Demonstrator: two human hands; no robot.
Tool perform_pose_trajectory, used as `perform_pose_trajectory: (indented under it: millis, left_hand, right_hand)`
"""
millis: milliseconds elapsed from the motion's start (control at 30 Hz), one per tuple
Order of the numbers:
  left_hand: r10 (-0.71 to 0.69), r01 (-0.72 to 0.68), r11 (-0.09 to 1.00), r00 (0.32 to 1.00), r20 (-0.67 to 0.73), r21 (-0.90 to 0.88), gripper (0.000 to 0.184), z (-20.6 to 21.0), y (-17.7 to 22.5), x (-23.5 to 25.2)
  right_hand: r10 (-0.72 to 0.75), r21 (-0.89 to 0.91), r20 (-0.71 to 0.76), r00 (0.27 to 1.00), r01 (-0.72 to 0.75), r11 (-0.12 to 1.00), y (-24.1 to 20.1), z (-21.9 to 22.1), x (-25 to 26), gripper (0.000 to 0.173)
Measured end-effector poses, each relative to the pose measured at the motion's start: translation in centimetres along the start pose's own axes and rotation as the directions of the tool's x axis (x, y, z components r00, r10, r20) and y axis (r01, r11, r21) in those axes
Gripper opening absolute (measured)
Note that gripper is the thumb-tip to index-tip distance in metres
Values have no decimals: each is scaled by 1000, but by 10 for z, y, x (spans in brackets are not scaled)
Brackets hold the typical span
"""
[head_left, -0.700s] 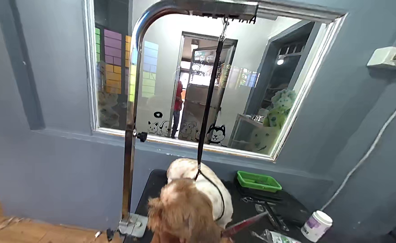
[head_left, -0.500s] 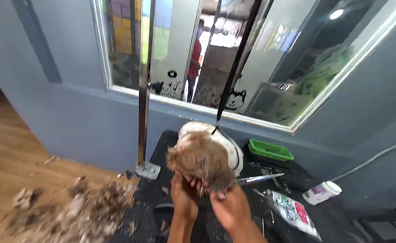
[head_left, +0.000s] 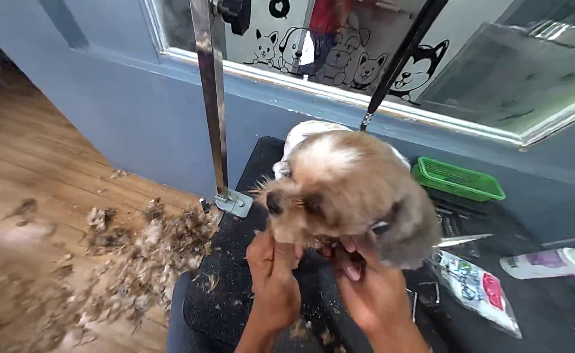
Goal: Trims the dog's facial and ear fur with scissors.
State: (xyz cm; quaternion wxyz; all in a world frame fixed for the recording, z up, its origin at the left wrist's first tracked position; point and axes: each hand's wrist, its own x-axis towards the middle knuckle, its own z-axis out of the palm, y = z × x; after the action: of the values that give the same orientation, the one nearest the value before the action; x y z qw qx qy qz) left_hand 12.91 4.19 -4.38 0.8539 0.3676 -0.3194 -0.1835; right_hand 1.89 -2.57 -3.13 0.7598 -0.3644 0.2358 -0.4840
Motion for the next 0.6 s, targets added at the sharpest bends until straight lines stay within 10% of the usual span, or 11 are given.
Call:
perform_pose_trajectory:
  millis: [200, 367, 600]
  left_hand:
    - [204, -238, 967, 938, 281, 94, 39, 29, 21, 19]
    - [178, -241, 944, 947, 269, 226, 37, 51, 28, 19]
    - [81, -191, 785, 975, 208, 590, 45, 60, 42, 8]
  right_hand:
    - [-76, -111, 123, 989, 90, 990, -16, -9, -17, 36]
    - [-227, -279, 251, 941, 295, 914, -42, 2, -29, 42]
    - [-149, -567, 167, 975, 219, 794, -72, 39, -31, 23]
